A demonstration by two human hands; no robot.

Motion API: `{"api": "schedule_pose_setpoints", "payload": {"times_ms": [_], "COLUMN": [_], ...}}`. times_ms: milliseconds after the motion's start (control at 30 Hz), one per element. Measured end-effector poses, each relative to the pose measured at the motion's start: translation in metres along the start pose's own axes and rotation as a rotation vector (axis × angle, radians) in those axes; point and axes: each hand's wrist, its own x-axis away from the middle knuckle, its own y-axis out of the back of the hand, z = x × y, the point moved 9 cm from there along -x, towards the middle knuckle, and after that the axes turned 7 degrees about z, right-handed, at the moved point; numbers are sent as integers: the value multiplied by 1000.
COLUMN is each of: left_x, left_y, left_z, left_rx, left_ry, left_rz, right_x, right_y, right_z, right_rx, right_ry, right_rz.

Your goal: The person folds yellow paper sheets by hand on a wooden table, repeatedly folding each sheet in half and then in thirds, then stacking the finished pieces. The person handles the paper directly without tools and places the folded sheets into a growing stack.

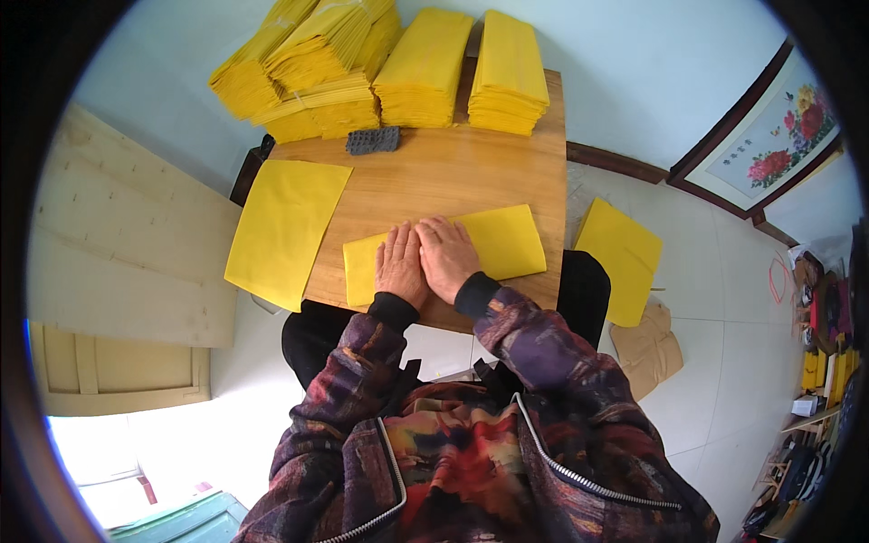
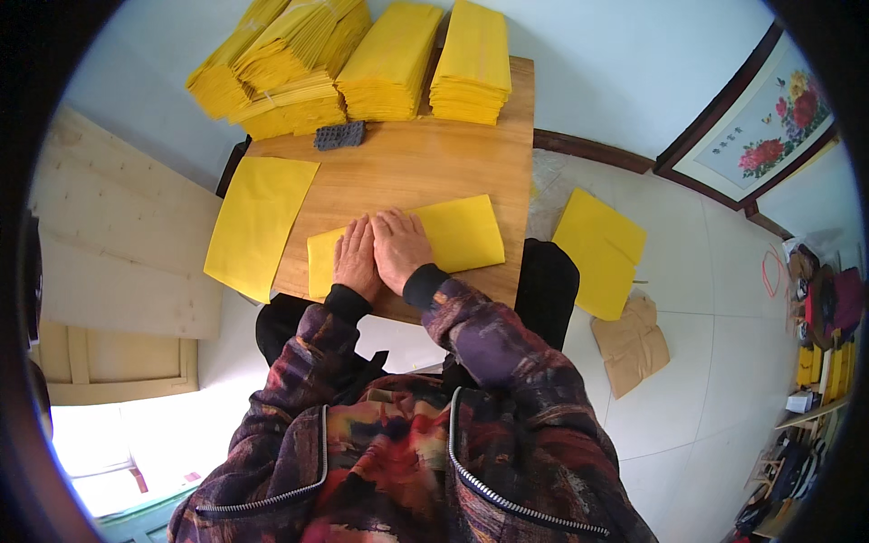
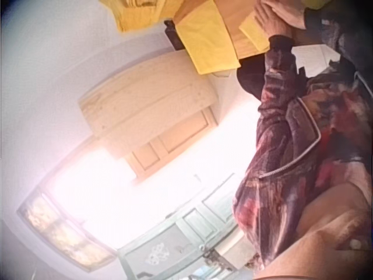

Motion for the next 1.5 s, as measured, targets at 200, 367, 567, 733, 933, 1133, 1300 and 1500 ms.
{"api": "schedule_pose_setpoints", "payload": {"times_ms": [200,367,567,733,933,1133,1300,1500], "left_x": [2,8,22,36,35,33,35,34], "left_y": [-15,-11,0,13,10,9,8,12], "left_z": [10,20,46,68,67,71,69,72], "left_rx": [-119,-163,-139,-125,-125,-131,-183,-123], "left_ry": [90,121,219,301,324,329,316,298], "left_rz": [-6,-11,1,-8,2,5,-24,-5], "right_x": [2,4,17,22,18,3,14,35], "right_y": [-25,-11,20,41,27,-53,-11,40], "right_z": [-19,-42,-102,-118,-72,18,-48,-114], "right_rx": [110,206,301,373,463,248,256,365], "right_ry": [28,42,-78,-159,-207,90,-8,-134], "right_rz": [130,144,216,231,249,247,201,180]}}
